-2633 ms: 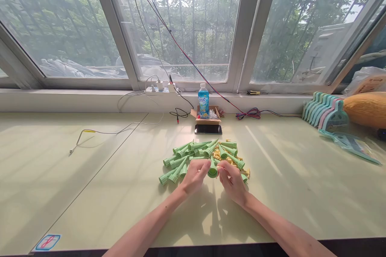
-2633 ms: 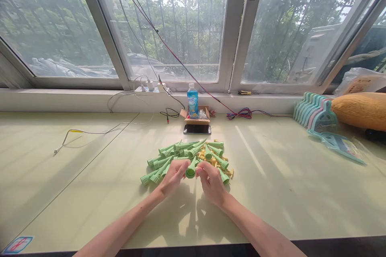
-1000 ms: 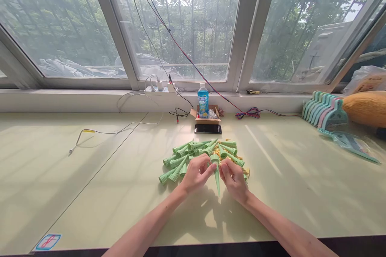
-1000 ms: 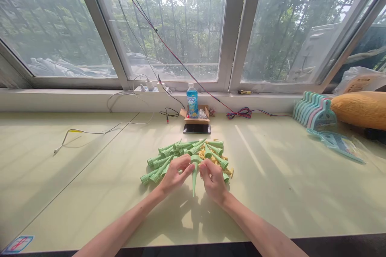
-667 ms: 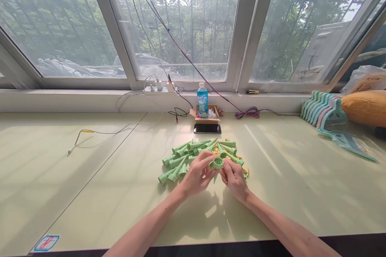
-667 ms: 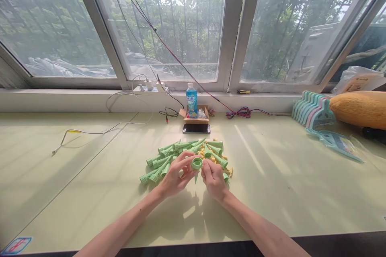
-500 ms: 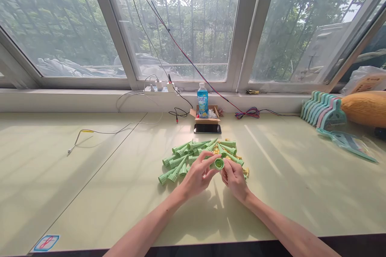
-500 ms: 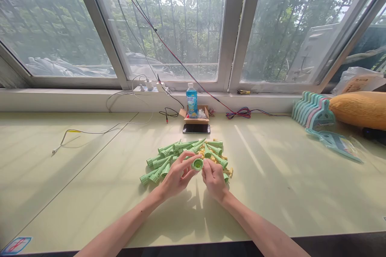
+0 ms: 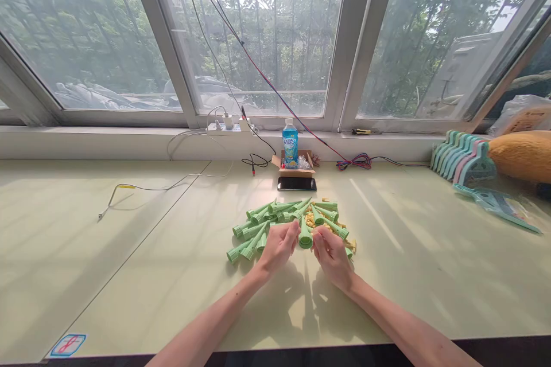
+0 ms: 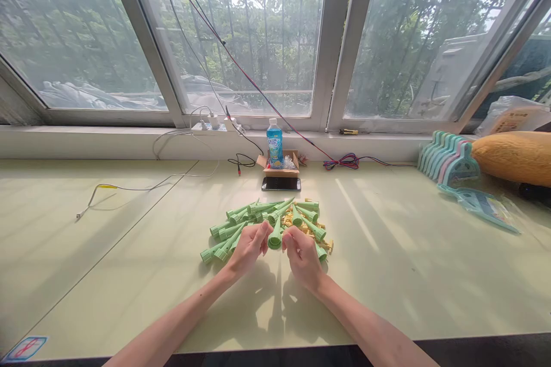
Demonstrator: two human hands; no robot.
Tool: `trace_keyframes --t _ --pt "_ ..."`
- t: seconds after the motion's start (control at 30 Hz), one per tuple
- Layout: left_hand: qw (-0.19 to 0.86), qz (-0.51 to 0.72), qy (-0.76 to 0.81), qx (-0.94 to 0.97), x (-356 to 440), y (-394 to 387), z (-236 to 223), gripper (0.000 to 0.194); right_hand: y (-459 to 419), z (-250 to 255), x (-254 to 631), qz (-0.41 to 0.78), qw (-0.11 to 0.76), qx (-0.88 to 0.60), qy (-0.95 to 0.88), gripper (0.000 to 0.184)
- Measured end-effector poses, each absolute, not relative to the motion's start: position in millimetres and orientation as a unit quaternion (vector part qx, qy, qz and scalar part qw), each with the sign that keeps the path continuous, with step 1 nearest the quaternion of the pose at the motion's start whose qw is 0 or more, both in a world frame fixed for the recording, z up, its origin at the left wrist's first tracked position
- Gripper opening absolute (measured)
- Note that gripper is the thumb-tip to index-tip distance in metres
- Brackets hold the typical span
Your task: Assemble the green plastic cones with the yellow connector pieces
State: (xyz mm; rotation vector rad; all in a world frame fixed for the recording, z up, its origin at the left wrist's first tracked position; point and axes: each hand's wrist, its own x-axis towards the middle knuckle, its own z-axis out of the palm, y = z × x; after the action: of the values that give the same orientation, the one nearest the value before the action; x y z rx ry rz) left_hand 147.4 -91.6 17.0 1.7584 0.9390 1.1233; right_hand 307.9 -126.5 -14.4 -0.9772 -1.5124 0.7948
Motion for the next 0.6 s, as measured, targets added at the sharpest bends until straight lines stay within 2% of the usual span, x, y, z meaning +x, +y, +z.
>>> trace_keyframes --t 0.1,0.33,0.6 --pt "0.428 0.429 0.38 0.699 147.0 -93.1 22.7 0.057 -126.6 -15.1 308.5 0.332 0.534 -0.408 -0.662 0.041" --pt "0.43 0.418 0.351 0.719 144.2 -95.7 27.9 0.044 -126.2 -13.4 308.6 0.337 0.547 -0.394 -0.657 0.035" --pt "0.339 0.455 0.286 0.772 142.5 -92.8 17.5 0.02 -126.9 -8.7 307.2 0.366 0.556 -0.414 -0.621 0.043"
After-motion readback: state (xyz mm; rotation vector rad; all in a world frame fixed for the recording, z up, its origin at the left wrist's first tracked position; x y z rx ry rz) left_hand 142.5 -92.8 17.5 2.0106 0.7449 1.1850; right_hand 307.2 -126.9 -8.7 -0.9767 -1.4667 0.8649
